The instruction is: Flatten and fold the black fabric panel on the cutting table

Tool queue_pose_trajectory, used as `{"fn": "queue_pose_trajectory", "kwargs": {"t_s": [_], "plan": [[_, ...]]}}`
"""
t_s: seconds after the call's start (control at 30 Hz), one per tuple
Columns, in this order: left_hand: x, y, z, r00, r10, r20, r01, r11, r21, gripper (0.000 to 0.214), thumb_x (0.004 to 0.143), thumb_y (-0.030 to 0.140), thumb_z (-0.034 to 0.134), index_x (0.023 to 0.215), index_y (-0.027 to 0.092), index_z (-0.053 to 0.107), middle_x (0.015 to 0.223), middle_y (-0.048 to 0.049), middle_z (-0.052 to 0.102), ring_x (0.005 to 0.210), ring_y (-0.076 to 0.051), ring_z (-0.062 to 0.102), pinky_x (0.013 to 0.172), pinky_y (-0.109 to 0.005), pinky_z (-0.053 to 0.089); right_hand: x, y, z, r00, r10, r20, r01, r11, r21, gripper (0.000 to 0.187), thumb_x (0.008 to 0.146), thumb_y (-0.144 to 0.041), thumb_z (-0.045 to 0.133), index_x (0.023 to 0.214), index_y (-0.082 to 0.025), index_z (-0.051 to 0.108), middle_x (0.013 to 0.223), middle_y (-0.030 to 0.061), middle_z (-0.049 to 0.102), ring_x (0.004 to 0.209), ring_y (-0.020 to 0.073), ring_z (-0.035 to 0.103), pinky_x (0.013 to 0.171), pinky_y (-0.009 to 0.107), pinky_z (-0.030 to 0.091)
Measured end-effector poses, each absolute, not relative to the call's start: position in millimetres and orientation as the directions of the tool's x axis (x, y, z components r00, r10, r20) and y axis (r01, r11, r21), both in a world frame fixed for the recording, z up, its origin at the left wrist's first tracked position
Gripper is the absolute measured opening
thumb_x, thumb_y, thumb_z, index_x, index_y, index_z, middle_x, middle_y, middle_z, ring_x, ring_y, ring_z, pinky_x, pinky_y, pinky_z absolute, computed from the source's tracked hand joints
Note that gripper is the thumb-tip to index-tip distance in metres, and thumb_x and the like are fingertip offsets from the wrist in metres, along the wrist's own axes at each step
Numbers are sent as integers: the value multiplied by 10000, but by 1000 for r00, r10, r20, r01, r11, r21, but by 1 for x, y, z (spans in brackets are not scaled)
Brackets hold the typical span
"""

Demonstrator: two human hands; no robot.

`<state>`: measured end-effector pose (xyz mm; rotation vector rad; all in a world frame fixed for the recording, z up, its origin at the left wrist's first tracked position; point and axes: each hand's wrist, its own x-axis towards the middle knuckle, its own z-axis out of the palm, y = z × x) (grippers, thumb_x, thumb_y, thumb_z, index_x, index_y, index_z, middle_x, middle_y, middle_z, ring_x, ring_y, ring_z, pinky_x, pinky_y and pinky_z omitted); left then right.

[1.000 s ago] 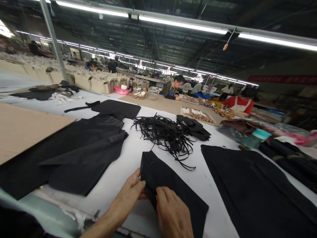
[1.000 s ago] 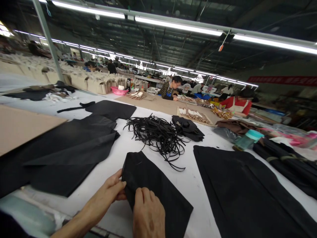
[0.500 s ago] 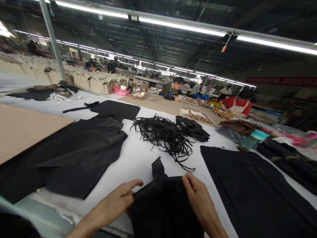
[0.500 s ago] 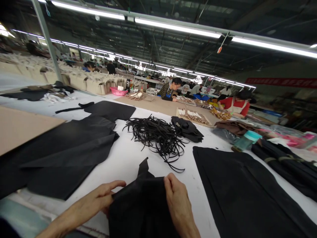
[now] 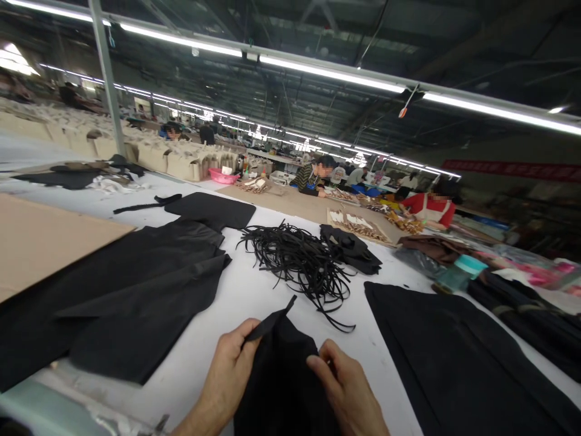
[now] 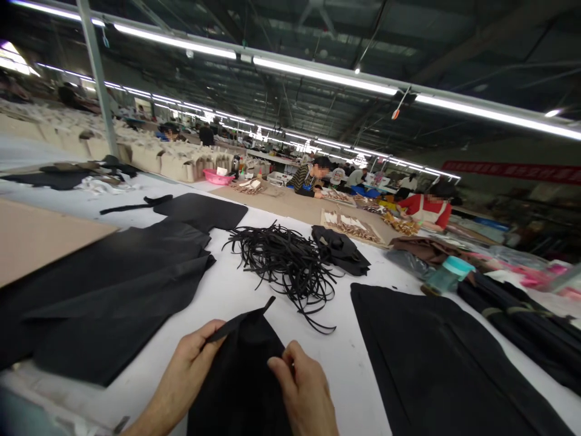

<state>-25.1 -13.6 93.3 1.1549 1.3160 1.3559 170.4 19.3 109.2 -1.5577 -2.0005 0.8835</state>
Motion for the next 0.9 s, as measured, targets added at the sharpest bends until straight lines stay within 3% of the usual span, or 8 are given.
{"fn": "queue_pose_trajectory", "kwargs": {"t_s": [0.07,0.13,0.2,0.27,0.4,0.5,0.7,0.9], "plan": [[-21,-13,100,-125,990,69,32,-66,997,283,848,406,433,719,177,540,609,22,429,587,-126,380,530,-202,329,165,19,115,-225,974,1,714,166,-681,202,762,-416,575,839,-248,495,620,-50,537,581,161,499,548,243,357],[-16,-12,108,-85,990,114,92,-106,990,323,856,433,425,694,174,531,614,20,428,600,-127,382,545,-204,334,156,18,124,-250,963,97,701,249,-668,292,739,-350,604,1006,-267,521,804,-19,626,691,180,565,619,246,396],[-13,-11,114,-44,989,145,143,-137,980,354,853,452,437,659,169,523,609,20,423,602,-125,380,545,-204,332,147,17,132,-314,929,196,670,363,-648,185,801,-322,528,975,-267,562,886,0,633,763,182,578,668,246,402],[-17,-10,117,-28,990,140,154,-134,979,380,835,471,470,615,164,511,588,20,420,586,-122,377,524,-204,321,142,17,140,-328,915,234,663,399,-634,198,871,-336,417,803,-243,579,768,2,616,699,175,560,631,245,390],[-40,-9,119,-84,996,17,34,-14,999,418,798,539,495,637,158,560,598,0,520,581,-151,460,531,-221,377,153,21,149,-176,969,174,586,245,-772,368,888,-470,380,667,-209,517,621,3,561,600,172,503,541,244,359],[-58,-10,123,-52,998,-26,-38,24,999,402,761,553,554,714,161,628,672,-19,611,688,-210,560,685,-275,467,172,28,148,-169,984,47,446,119,-887,405,843,-538,439,628,-199,487,580,-7,524,561,162,469,484,241,329],[-103,-10,117,-108,987,-121,-166,102,981,397,740,476,634,981,160,647,778,-44,681,822,-262,624,821,-347,483,235,49,134,63,994,84,465,45,-884,413,766,-584,522,632,-195,528,607,8,557,620,189,501,544,257,382],[-147,-15,105,-118,953,-280,-286,237,928,259,687,371,717,818,154,665,819,-65,697,810,-246,645,745,-279,519,294,54,127,174,985,-22,505,-108,-856,417,674,-604,587,576,-201,546,610,22,605,675,235,577,605,277,445]]}}
